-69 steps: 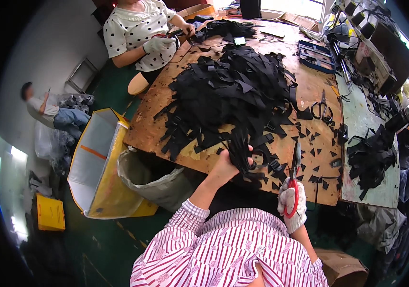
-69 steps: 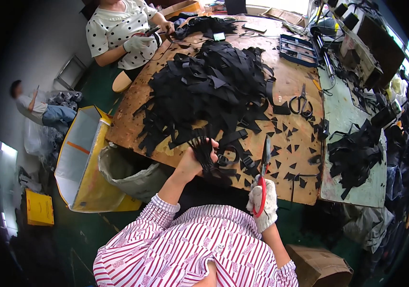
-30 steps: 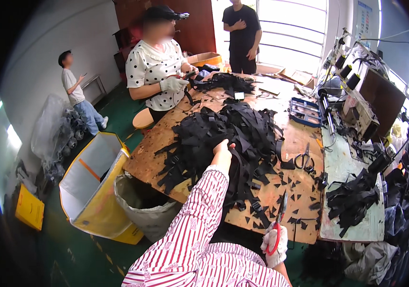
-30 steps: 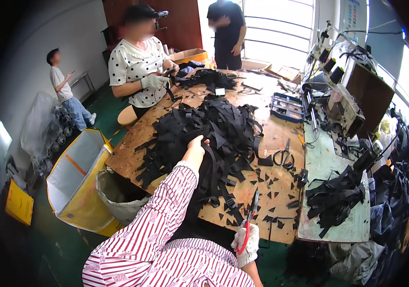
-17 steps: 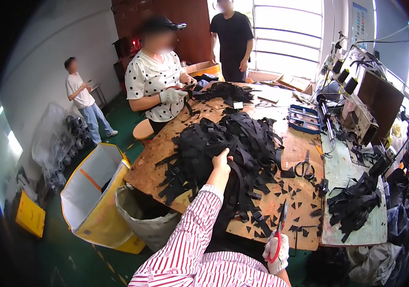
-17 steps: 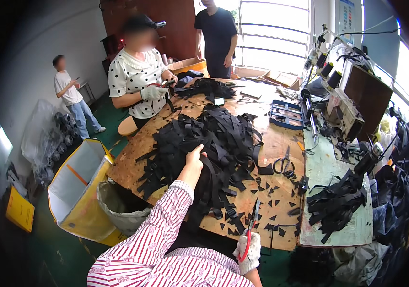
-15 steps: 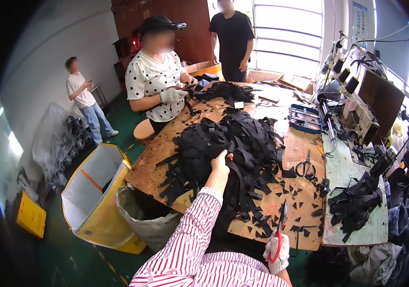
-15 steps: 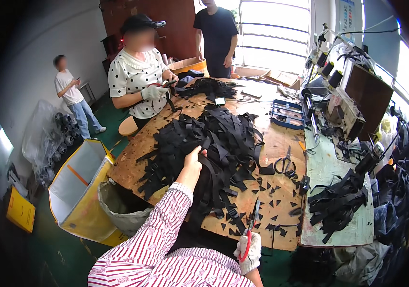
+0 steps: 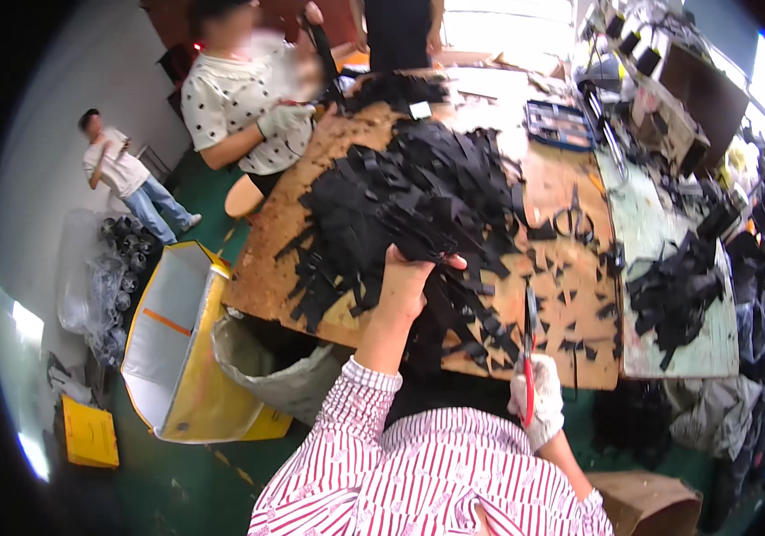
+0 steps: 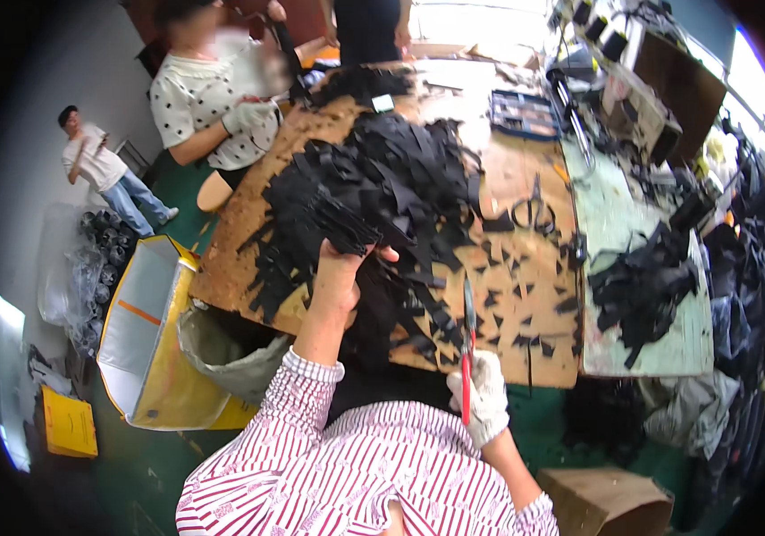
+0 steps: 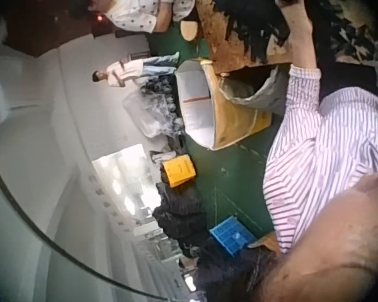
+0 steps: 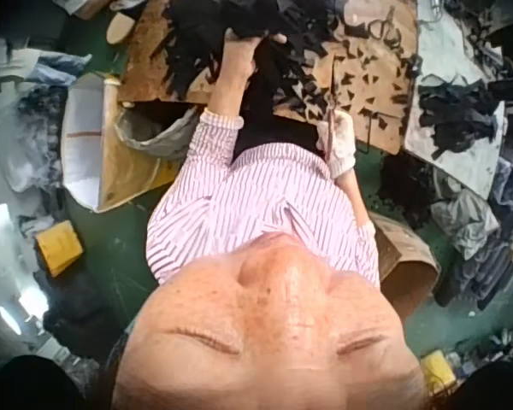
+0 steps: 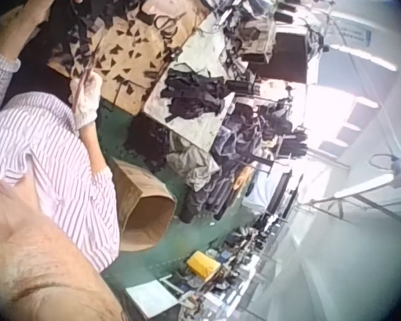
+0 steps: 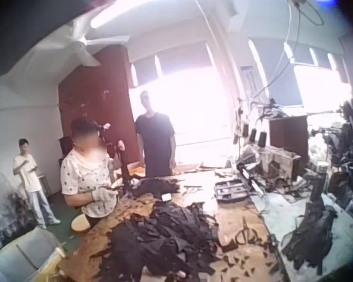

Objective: The person uses red-handled scissors to cut black fabric strips into smaller pieces on a wooden worktable. They repeatedly pick up strips, cut them, and place the cut pieces into a yellow bin. A coworker across the table also handles similar fabric pieces.

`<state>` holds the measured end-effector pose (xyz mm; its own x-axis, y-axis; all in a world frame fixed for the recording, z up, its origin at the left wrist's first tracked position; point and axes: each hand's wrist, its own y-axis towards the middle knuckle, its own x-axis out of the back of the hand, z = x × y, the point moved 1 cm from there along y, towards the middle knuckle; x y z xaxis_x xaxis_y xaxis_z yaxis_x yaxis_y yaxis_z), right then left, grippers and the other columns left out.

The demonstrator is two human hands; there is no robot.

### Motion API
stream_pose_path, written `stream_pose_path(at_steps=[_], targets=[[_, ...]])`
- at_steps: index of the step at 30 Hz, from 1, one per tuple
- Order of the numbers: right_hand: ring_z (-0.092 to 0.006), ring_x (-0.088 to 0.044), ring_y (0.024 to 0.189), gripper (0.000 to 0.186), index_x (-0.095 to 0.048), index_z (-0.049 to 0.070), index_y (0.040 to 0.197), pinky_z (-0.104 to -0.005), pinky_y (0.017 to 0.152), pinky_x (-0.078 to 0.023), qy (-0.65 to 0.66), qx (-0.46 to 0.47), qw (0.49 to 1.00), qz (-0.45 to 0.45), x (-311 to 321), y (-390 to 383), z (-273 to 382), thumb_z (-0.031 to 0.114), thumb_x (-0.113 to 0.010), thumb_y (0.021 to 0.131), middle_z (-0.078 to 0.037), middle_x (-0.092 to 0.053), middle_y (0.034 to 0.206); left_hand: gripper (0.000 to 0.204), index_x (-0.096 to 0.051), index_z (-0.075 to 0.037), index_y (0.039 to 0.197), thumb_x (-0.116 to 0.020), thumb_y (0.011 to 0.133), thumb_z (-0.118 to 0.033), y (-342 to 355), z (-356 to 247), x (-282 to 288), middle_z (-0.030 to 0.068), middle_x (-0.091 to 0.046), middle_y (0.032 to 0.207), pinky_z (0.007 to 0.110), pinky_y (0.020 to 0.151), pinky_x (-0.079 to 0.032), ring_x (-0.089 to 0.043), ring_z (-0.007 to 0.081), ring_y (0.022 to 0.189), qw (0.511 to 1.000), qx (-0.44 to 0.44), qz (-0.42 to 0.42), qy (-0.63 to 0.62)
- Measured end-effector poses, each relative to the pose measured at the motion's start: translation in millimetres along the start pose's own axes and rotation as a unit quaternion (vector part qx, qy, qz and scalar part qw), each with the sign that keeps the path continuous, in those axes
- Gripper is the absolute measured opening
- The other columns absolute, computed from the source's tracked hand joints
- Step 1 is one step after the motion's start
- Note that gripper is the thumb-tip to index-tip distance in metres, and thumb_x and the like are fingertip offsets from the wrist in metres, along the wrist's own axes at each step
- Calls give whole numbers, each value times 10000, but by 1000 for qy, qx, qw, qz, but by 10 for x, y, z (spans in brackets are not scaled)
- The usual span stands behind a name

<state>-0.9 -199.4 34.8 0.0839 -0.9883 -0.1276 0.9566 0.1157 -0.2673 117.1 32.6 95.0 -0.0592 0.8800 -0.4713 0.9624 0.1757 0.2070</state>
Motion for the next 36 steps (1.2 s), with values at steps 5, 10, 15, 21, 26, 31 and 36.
stream_pose_path(at_steps=[5, 10, 15, 21, 26, 31, 36], targets=[[-75, -452, 511, 392, -415, 44, 1094, -214, 467, -401, 4, -8, 999, 34, -28, -36, 185, 64, -642, 776, -21, -488, 735, 44, -644, -8, 805, -669, 777, -30, -183, 177, -2, 62, -651, 709, 297, 628, -509, -631, 169, 617, 999, 21, 21, 22], [-116, -537, 589, 384, -444, 33, 1067, -254, 547, -453, -113, 35, 992, 42, -35, 110, 153, 108, -673, 768, -45, -548, 752, 87, -628, -8, 835, -680, 774, -41, -325, 279, -61, 67, -633, 729, 292, 596, -505, -621, 182, 605, 994, 31, 29, 96], [-210, -583, 629, 426, -446, 25, 1106, -323, 623, -472, -237, 94, 965, 58, -32, 110, 255, 203, -663, 786, -99, -583, 776, 91, -623, 3, 828, -674, 759, -26, -401, 267, -93, 63, -633, 728, 273, 583, -491, -615, 164, 601, 993, 28, 41, 109], [-226, -589, 674, 431, -449, 22, 1111, -333, 658, -470, -234, 57, 968, 70, 6, 90, 264, 245, -640, 795, -108, -590, 806, 93, -621, 17, 803, -597, 744, 85, -415, 335, -158, 59, -637, 716, 250, 565, -491, -612, 137, 597, 987, 51, 33, 148], [-228, -591, 652, 406, -441, 20, 1086, -339, 629, -461, -262, 63, 960, 82, 17, 106, 330, 260, -619, 811, -110, -586, 779, 139, -619, 34, 734, -540, 720, 148, -470, 425, -196, 56, -641, 703, 229, 538, -487, -604, 105, 595, 972, 43, 76, 217], [-192, -563, 596, 391, -435, 12, 1083, -320, 586, -459, -242, 77, 963, 86, 54, 162, 233, 237, -615, 818, -86, -570, 746, 155, -619, 35, 716, -546, 683, 167, -538, 420, -267, 47, -639, 683, 225, 525, -479, -600, 95, 590, 968, 25, 71, 238], [-133, -535, 583, 375, -436, 4, 1073, -293, 549, -452, -134, 0, 988, 71, -23, 151, 155, 199, -619, 809, -60, -548, 725, 172, -615, 30, 727, -548, 643, 165, -545, 437, -230, 38, -638, 675, 221, 524, -458, -600, 83, 602, 967, 56, 66, 240]])
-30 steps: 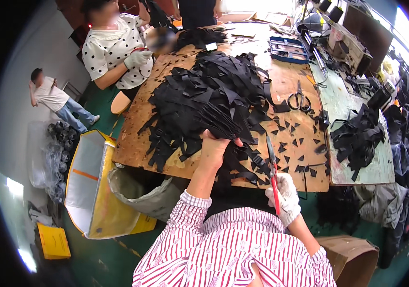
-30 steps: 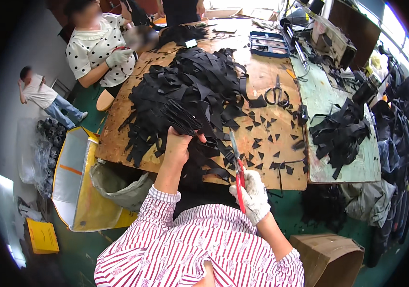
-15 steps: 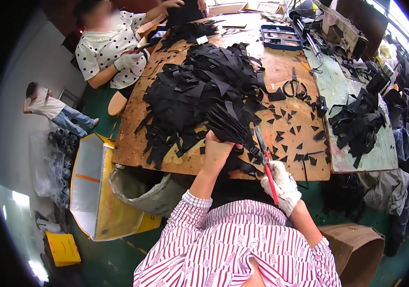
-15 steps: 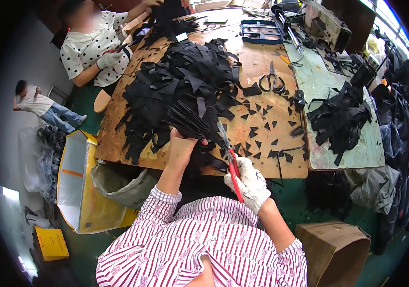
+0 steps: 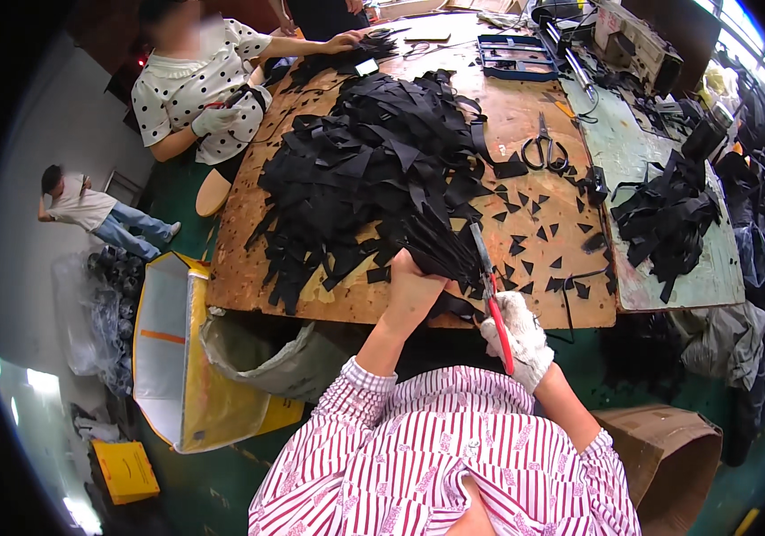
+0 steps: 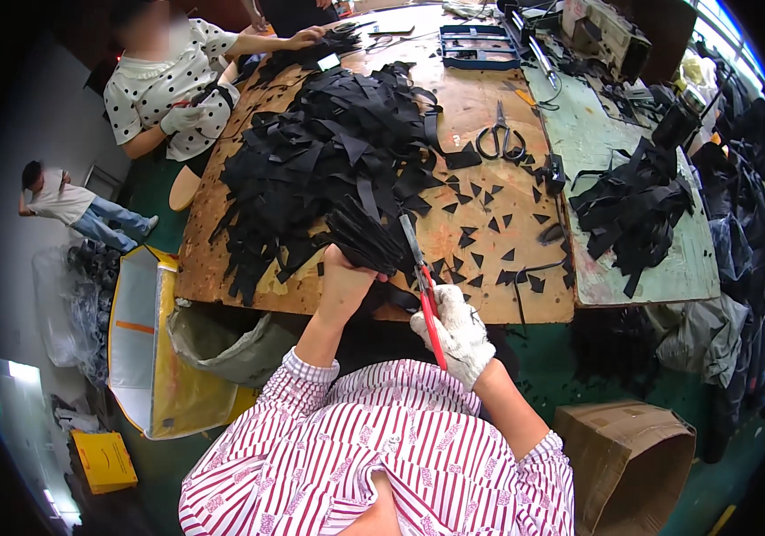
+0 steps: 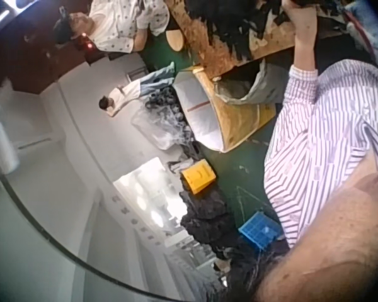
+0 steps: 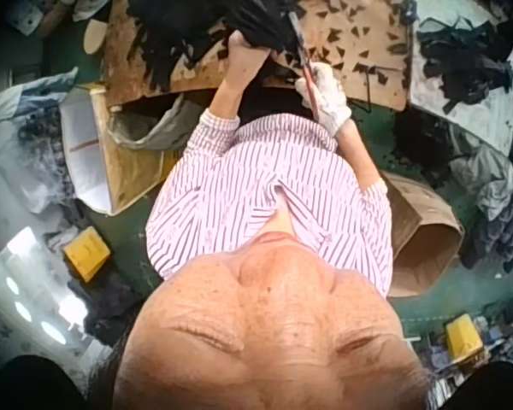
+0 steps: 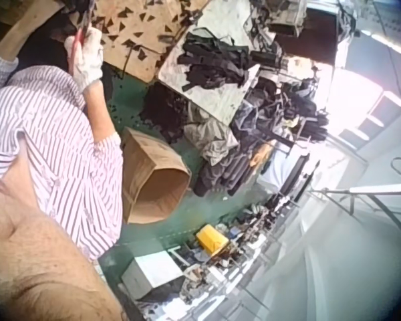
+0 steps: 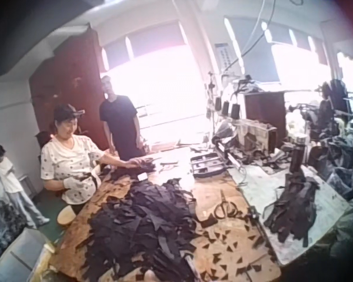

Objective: The person uses red-handled scissors to cut black fabric strips into smaller pieces on a wooden worktable. They repeatedly pick up strips, cut them, and place the cut pieces into a yellow bin. A coworker across the table also handles similar fabric pieces.

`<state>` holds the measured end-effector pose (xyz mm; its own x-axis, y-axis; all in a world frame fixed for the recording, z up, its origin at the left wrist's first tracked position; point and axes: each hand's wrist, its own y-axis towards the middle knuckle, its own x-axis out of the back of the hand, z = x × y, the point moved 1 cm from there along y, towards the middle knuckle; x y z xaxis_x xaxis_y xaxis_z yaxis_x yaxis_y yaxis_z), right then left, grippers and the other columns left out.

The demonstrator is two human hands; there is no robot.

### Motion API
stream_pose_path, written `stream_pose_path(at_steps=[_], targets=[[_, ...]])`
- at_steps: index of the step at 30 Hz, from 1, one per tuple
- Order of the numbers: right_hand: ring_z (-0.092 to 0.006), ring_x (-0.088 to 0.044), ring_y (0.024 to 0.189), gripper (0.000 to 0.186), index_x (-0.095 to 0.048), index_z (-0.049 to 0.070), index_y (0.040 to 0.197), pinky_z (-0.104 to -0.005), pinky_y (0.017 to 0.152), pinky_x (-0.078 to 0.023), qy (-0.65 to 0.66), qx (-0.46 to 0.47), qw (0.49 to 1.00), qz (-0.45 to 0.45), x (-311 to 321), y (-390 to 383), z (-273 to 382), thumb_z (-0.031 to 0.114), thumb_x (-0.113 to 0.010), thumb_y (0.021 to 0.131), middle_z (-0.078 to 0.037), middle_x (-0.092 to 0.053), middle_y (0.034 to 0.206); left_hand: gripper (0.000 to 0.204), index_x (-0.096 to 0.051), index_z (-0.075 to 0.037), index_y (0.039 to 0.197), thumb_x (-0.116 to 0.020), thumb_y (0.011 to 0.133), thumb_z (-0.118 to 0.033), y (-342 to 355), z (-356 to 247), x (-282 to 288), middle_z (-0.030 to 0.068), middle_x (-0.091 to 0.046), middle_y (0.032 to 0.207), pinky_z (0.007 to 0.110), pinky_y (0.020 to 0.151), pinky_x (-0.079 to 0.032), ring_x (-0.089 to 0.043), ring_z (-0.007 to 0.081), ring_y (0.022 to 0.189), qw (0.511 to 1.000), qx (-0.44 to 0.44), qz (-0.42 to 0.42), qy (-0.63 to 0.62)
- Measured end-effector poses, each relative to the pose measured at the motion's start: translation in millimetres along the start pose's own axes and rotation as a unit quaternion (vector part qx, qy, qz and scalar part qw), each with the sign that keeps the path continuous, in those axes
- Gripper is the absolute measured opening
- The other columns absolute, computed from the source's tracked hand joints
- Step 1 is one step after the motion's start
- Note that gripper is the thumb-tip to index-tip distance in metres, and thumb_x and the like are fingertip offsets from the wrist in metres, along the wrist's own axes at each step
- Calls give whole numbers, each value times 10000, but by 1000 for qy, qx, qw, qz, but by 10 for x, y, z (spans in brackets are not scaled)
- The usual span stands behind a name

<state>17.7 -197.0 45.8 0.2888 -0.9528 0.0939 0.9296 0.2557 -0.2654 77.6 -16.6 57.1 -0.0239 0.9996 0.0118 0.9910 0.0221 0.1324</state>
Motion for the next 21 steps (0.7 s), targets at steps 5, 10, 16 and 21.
stream_pose_path(at_steps=[5, 10, 16, 21], targets=[[-130, -532, 579, 383, -435, -2, 1074, -291, 553, -453, 4, -42, 999, 3, -27, 6, 71, 195, -618, 801, -62, -548, 714, 176, -616, 26, 744, -562, 623, 143, 4, 64, 47, 26, -638, 678, 225, 544, -455, -591, 68, 617, 999, -2, -14, 46], [-155, -544, 588, 413, -436, -2, 1105, -303, 583, -465, -31, 19, 999, 10, -21, 77, -102, 198, -619, 794, -77, -555, 703, 188, -639, 39, 722, -511, 646, 156, -48, 148, 72, 52, -631, 665, 214, 474, -439, -562, 93, 535, 997, -54, -44, 27], [-126, -519, 580, 400, -431, -20, 1113, -267, 536, -457, 46, -64, 996, 52, -77, 64, 152, 169, -602, 804, -48, -522, 737, 145, -632, 35, 739, -531, 696, 130, -73, 173, 100, 55, -639, 683, 214, 483, -445, -573, 95, 543, 996, -50, -63, 37], [-73, -414, 509, 287, -437, 21, 1008, -229, 449, -397, 164, -116, 975, 96, -60, 153, -81, 130, -597, 796, -18, -460, 736, 113, -619, 24, 753, -563, 723, 116, -90, 194, 49, 51, -628, 664, 221, 483, -451, -578, 104, 534, 996, 24, -81, -13]])
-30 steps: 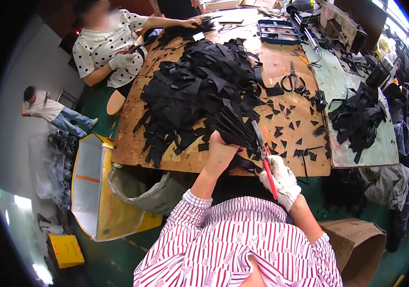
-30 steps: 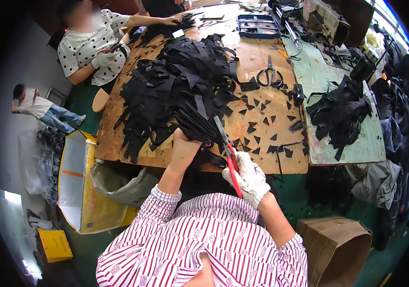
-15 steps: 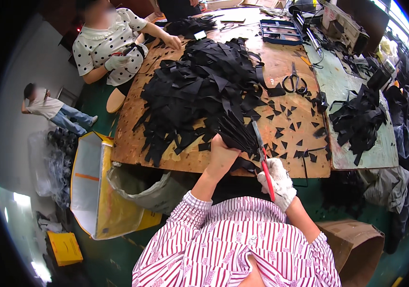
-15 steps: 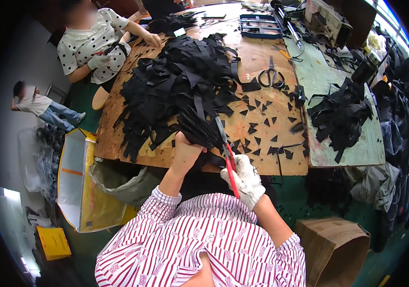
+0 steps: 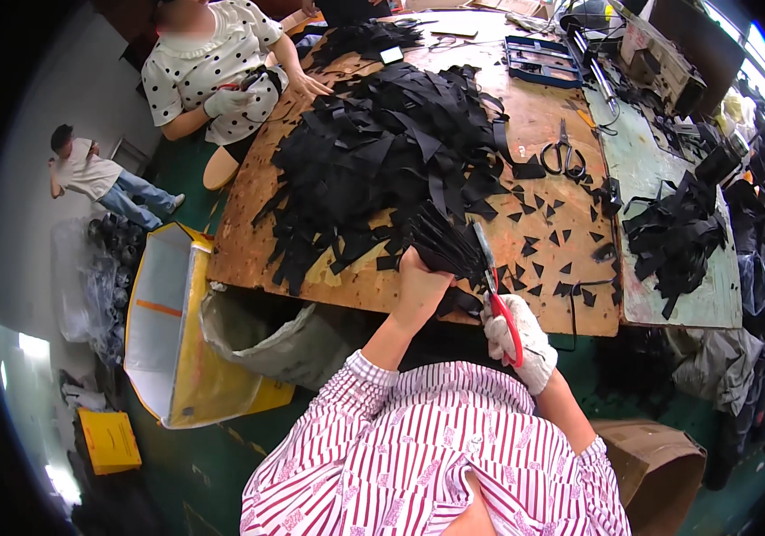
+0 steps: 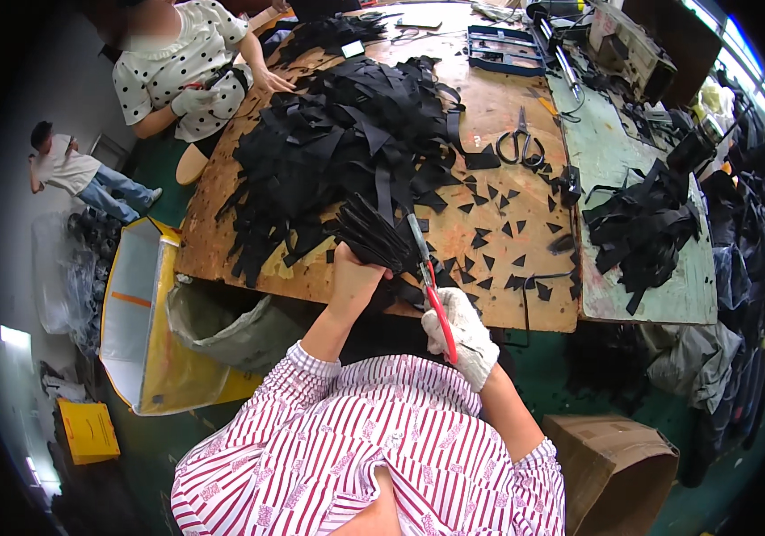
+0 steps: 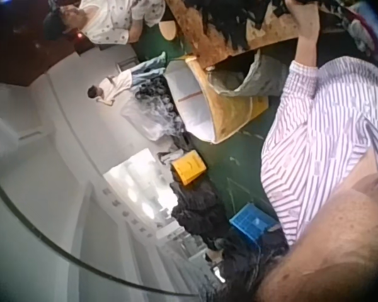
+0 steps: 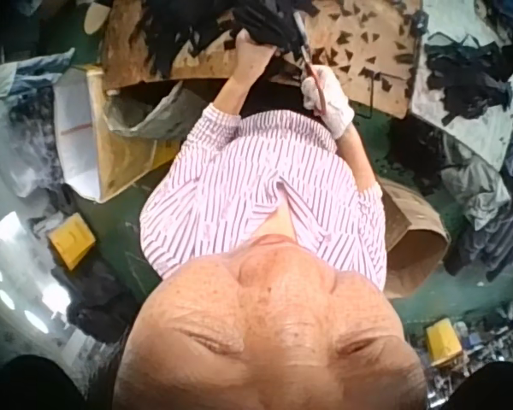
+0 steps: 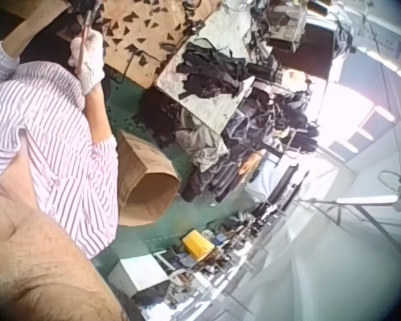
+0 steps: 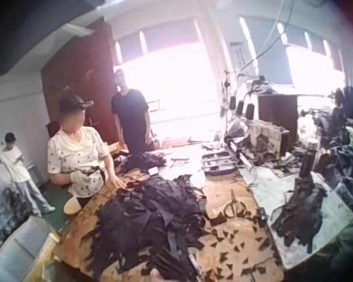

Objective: The person uses red-handled scissors to cut black fabric strips into smaller pieces on a wooden worktable. They repeatedly pick up strips, cut them, and place the cut pieces into a yellow bin. A coworker across the table also handles similar fabric pieces.

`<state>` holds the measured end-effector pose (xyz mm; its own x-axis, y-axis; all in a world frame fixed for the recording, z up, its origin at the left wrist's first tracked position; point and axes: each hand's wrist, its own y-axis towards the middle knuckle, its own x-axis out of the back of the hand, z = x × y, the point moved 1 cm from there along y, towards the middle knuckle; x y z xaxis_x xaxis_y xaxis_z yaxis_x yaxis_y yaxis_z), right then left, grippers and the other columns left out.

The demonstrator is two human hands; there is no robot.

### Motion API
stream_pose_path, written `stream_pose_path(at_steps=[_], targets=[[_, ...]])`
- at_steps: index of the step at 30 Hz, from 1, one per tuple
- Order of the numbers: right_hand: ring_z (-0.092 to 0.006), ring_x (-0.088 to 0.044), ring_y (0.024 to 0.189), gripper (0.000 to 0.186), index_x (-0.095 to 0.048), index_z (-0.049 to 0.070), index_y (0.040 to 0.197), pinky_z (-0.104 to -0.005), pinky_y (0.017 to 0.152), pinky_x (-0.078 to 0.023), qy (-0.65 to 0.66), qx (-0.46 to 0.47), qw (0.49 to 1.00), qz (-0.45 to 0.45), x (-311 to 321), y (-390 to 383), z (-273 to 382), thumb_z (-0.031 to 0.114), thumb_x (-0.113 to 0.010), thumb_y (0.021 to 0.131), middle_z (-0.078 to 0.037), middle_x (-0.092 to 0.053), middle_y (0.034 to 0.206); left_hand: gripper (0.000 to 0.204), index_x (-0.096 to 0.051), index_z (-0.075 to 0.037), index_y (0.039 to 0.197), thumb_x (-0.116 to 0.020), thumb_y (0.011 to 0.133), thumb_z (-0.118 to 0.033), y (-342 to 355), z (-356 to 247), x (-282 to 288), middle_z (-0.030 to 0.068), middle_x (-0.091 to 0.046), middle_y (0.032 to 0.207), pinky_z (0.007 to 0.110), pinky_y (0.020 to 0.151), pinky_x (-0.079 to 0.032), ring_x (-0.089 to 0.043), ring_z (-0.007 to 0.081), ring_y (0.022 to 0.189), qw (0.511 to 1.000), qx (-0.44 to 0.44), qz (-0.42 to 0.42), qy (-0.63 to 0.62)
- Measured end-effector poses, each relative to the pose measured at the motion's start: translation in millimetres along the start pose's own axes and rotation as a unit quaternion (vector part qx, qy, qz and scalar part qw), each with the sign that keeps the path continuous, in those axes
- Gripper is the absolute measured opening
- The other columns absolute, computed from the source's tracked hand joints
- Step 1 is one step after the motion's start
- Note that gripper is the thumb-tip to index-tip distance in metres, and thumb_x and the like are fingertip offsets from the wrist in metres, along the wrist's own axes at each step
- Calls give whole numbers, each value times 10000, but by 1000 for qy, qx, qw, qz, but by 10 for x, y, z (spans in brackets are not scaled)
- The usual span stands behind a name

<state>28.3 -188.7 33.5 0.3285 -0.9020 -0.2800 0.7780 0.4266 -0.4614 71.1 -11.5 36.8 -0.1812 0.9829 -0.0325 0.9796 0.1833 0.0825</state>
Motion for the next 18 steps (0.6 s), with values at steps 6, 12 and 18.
stream_pose_path(at_steps=[6, 12, 18], targets=[[-108, -503, 636, 391, -417, 15, 1154, -251, 598, -441, -39, 57, 998, 2, 142, 219, -387, 126, -558, 806, -36, -514, 760, 129, -610, 20, 726, -551, 732, 134, -11, 95, 56, 52, -615, 654, 219, 483, -441, -562, 103, 527, 999, -28, 11, -17], [-101, -507, 640, 435, -398, -2, 1175, -249, 592, -442, -171, 98, 979, -55, 49, 109, -295, 97, -574, 790, -33, -517, 773, 126, -607, 20, 720, -549, 738, 130, -51, 84, 24, 54, -615, 666, 210, 488, -434, -562, 95, 551, 1000, -28, 7, 12], [-68, -419, 492, 386, -398, 30, 1122, -221, 440, -378, -53, 31, 996, -62, -24, 25, -172, 89, -582, 788, -8, -451, 719, 126, -603, 15, 738, -565, 707, 131, -57, 2, -25, 51, -624, 702, 220, 507, -454, -578, 102, 584, 999, -15, 27, 16]])
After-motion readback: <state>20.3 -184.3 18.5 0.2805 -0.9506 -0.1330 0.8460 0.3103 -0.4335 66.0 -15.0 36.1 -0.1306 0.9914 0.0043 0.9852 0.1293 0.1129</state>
